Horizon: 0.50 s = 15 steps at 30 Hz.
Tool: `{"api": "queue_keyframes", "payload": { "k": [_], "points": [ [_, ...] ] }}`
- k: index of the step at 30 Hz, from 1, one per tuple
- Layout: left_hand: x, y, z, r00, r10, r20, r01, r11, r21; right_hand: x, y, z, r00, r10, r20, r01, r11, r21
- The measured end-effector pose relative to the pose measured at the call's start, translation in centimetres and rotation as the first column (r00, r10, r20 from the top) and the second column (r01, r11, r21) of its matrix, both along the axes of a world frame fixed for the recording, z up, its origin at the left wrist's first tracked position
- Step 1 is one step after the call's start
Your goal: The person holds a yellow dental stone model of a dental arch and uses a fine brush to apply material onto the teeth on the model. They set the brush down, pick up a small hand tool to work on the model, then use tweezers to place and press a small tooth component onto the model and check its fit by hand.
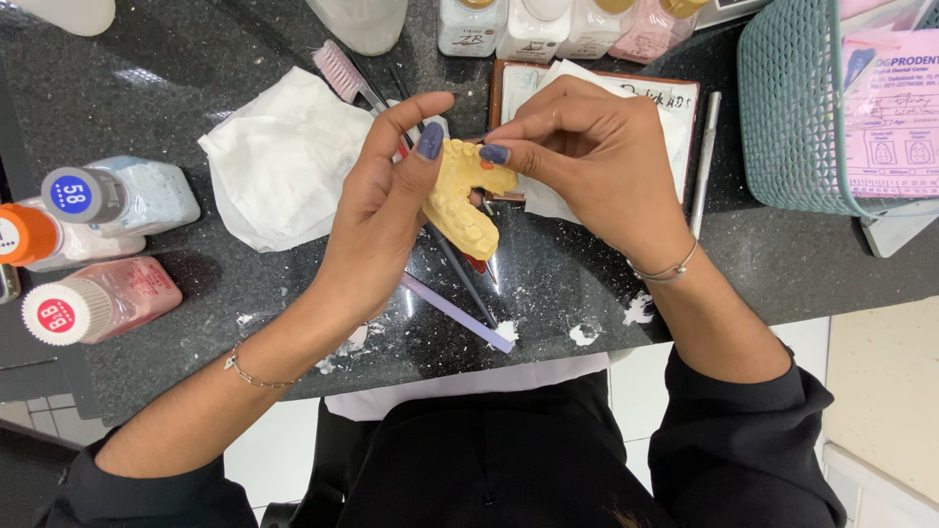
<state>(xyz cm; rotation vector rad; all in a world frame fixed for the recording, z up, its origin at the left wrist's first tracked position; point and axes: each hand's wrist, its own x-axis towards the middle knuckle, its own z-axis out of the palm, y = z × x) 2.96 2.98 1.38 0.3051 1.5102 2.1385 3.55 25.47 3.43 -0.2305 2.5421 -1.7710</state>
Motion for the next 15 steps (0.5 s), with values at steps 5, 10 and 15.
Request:
{"api": "queue_keyframes", "payload": {
  "k": [5, 10, 15],
  "points": [
    [-0.2, -0.1, -0.2, 0.997, 0.012, 0.075, -0.018, 0.996, 0.083, 0.2, -0.1, 0.8, 0.996, 0.025, -0.085, -0.027, 1.000, -0.016],
    [-0.3, -0.1, -0.1, 0.997, 0.007, 0.075, -0.013, 0.996, 0.087, 0.4, -0.2, 1.2, 0.970, 0.064, -0.234, -0.003, 0.968, 0.252],
    [-0.2, 0.0, -0.2, 0.998, 0.005, 0.064, -0.010, 0.997, 0.082, 0.2, -0.1, 0.8, 0.988, 0.066, -0.141, -0.067, 0.998, -0.004]
  ]
}}
